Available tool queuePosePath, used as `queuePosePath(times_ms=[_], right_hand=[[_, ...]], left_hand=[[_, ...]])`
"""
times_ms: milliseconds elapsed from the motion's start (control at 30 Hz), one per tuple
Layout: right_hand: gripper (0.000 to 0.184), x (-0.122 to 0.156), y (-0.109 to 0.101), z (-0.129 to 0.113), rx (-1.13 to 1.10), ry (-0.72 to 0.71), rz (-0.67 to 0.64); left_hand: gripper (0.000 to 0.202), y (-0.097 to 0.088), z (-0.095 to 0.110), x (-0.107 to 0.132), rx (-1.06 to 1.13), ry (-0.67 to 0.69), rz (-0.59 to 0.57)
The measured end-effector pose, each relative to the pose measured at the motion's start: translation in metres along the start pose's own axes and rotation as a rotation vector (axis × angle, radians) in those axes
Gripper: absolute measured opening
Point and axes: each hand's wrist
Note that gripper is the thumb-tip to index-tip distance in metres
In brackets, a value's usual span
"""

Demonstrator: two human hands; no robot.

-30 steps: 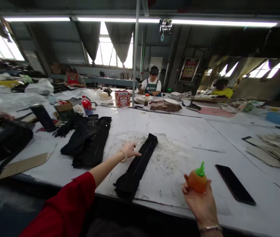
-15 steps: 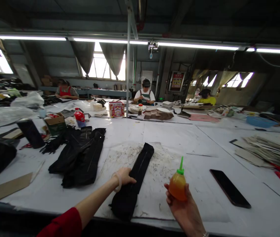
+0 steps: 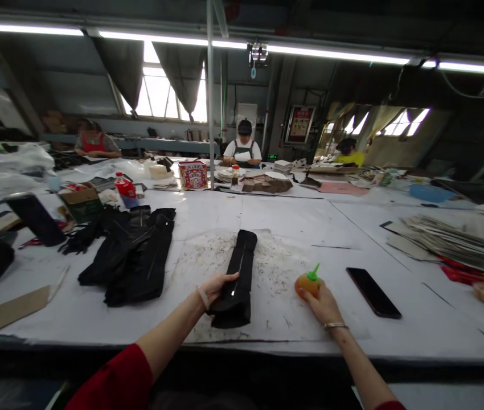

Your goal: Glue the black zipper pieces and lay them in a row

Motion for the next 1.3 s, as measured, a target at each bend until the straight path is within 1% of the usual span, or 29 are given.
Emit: queuePosePath(times_ms=[67, 100, 167, 200, 233, 300, 367, 433, 500, 533, 600, 667, 733, 800, 900, 967, 1033, 1100, 1133, 1233, 1300], right_hand=[[0.048, 0.006, -0.008, 0.002, 0.067, -0.011, 0.043], [0.052, 0.014, -0.011, 0.0, 0.09, -0.021, 0.073], [0.057, 0.038, -0.016, -0.01, 0.108, -0.065, 0.118], [0.057, 0.054, -0.017, -0.018, 0.108, -0.112, 0.114], [0.056, 0.072, -0.017, -0.027, 0.094, -0.171, 0.074], [0.054, 0.106, -0.013, -0.048, 0.115, -0.288, -0.123], [0.058, 0.133, -0.004, -0.067, 0.26, -0.456, -0.337], [0.062, 0.147, 0.008, -0.079, 0.426, -0.603, -0.511], [0.062, 0.151, 0.02, -0.082, 0.553, -0.671, -0.584], [0.06, 0.15, 0.026, -0.08, 0.598, -0.674, -0.584], [0.051, 0.148, 0.037, -0.073, 0.655, -0.657, -0.537], [0.038, 0.145, 0.046, -0.062, 0.68, -0.64, -0.476], [0.023, 0.143, 0.053, -0.052, 0.654, -0.649, -0.398], [0.015, 0.139, 0.058, -0.042, 0.566, -0.632, -0.287], [0.012, 0.133, 0.063, -0.028, 0.397, -0.51, -0.08], [0.009, 0.129, 0.065, -0.021, 0.321, -0.427, 0.013], [0.008, 0.126, 0.066, -0.016, 0.276, -0.38, 0.053], [0.008, 0.124, 0.067, -0.014, 0.24, -0.357, 0.066], [0.009, 0.124, 0.067, -0.014, 0.22, -0.347, 0.065], [0.01, 0.124, 0.064, -0.019, 0.131, -0.287, 0.086], [0.015, 0.127, 0.059, -0.024, 0.058, -0.259, 0.165]], left_hand=[[0.02, 0.008, -0.01, -0.006, 0.053, -0.077, -0.007], [0.02, 0.013, -0.015, -0.009, 0.071, -0.113, -0.001], [0.02, 0.022, -0.022, -0.013, 0.102, -0.149, 0.011], [0.02, 0.027, -0.025, -0.016, 0.107, -0.152, 0.017], [0.02, 0.031, -0.028, -0.017, 0.109, -0.153, 0.024], [0.019, 0.04, -0.031, -0.02, 0.099, -0.166, 0.03], [0.017, 0.048, -0.033, -0.022, 0.089, -0.18, 0.012], [0.021, 0.054, -0.034, -0.022, 0.085, -0.189, -0.021], [0.027, 0.057, -0.035, -0.022, 0.089, -0.202, -0.055], [0.03, 0.057, -0.036, -0.022, 0.092, -0.208, -0.066], [0.032, 0.056, -0.037, -0.023, 0.108, -0.21, -0.068], [0.032, 0.054, -0.038, -0.025, 0.134, -0.211, -0.065], [0.035, 0.053, -0.038, -0.027, 0.154, -0.231, -0.082], [0.037, 0.055, -0.037, -0.027, 0.17, -0.244, -0.096], [0.037, 0.06, -0.035, -0.024, 0.207, -0.22, -0.07], [0.034, 0.065, -0.036, -0.02, 0.226, -0.187, -0.047], [0.027, 0.069, -0.041, -0.013, 0.209, -0.138, -0.042], [0.013, 0.072, -0.049, -0.008, 0.149, -0.072, -0.061], [0.01, 0.074, -0.054, -0.007, 0.115, -0.039, -0.064], [0.023, 0.08, -0.064, -0.006, 0.071, 0.029, -0.036], [0.023, 0.084, -0.066, -0.008, 0.101, 0.022, -0.01]])
Point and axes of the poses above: each hand's wrist, its own x-axis away from the middle knuckle, its own y-axis out of the palm, z = x × y, and after that the axes turned 6 degrees about -x, right-handed
